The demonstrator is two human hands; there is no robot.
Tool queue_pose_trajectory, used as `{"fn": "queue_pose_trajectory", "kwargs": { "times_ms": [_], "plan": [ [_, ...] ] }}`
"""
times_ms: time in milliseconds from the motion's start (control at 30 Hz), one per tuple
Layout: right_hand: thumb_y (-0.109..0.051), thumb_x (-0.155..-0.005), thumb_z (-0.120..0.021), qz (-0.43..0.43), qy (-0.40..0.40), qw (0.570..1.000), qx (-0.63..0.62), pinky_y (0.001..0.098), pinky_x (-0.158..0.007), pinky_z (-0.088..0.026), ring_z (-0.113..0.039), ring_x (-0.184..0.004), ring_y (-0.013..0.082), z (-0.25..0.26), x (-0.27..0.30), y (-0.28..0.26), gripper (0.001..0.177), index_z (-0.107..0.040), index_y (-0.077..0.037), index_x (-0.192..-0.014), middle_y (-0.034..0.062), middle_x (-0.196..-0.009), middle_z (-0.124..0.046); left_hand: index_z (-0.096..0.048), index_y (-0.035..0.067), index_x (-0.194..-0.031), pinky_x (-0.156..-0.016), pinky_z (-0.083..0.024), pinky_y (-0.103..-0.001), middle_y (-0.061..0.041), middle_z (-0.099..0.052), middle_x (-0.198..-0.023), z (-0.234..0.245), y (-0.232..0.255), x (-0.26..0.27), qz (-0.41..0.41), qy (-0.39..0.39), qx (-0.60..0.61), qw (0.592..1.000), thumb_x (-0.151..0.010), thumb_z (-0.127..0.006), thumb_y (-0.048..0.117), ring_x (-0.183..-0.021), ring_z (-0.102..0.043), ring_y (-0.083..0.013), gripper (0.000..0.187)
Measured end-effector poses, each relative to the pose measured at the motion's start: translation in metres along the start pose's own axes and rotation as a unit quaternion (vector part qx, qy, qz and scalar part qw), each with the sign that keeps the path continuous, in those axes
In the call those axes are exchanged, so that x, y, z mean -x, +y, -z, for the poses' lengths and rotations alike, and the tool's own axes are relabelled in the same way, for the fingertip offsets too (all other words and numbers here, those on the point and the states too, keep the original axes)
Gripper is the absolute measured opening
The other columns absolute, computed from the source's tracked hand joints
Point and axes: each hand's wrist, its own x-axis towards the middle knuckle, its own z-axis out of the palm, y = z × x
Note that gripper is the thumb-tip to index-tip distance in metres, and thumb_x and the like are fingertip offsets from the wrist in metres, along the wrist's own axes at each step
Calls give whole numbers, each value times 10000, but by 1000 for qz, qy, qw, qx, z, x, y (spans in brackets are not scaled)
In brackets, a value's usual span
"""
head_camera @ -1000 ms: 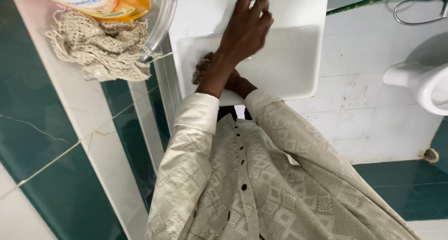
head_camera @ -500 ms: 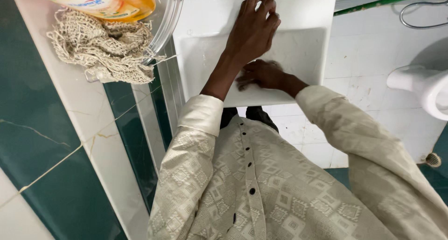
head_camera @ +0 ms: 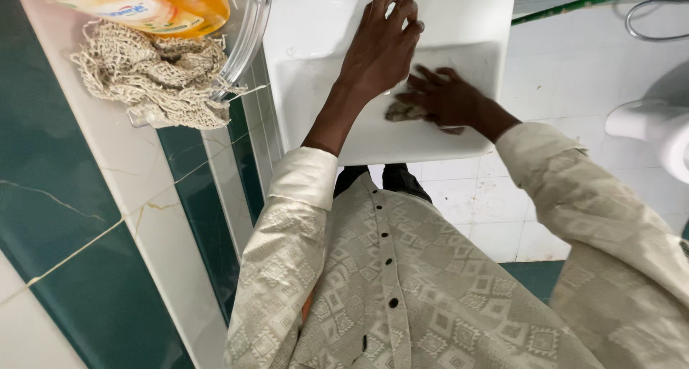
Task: The person cleans a sink using a cloth, applying soap to the cloth from a dispenser and wiping the interior surfaces of the basin and around the faucet.
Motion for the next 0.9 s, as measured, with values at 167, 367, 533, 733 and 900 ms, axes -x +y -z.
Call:
{"fn": "queue_pose_trajectory", "kwargs": {
  "times_ms": [167,367,533,733,900],
  "plan": [
    [-244,-806,-698,-106,-20,993,-39,501,-991,-403,-517,-1263,297,-7,-18,-13,522,-623,-328,-1317,88,-1458,-512,-734,30,-1093,-1101,-431,-444,-57,-532,-1247,-1,2,5,28,-17,26,999,-978,-682,99,-1267,-420,-333,143],
    [-239,-798,-707,-131,14,967,-218,499,-990,-417,-532,-1250,292,-28,-62,-59,508,-654,-319,-1296,74,-1426,-545,-735,27,-1076,-1065,-442,-453,-70,-541,-1245,-1,4,1,50,-22,25,998,-987,-683,96,-1298,-437,-318,124],
    [-234,-790,-716,-9,57,997,-60,497,-990,-428,-545,-1240,288,-27,2,-26,496,-680,-312,-1279,62,-1400,-573,-731,33,-1110,-1054,-439,-463,-70,-524,-1233,1,5,8,35,-9,27,999,-983,-684,85,-1271,-423,-331,144],
    [-229,-782,-725,-168,61,965,-190,494,-989,-442,-561,-1227,284,-31,-51,-6,483,-711,-303,-1259,48,-1368,-606,-720,32,-1078,-1067,-438,-467,-67,-516,-1234,-1,8,8,27,11,27,999,-940,-698,91,-1256,-422,-342,152],
    [-225,-774,-734,-161,44,937,-308,492,-989,-454,-574,-1217,280,-56,-91,-56,473,-737,-296,-1242,37,-1342,-633,-720,32,-1092,-1079,-439,-460,-62,-519,-1245,-1,9,5,28,11,22,999,-909,-698,77,-1267,-425,-339,189]
  ]
}}
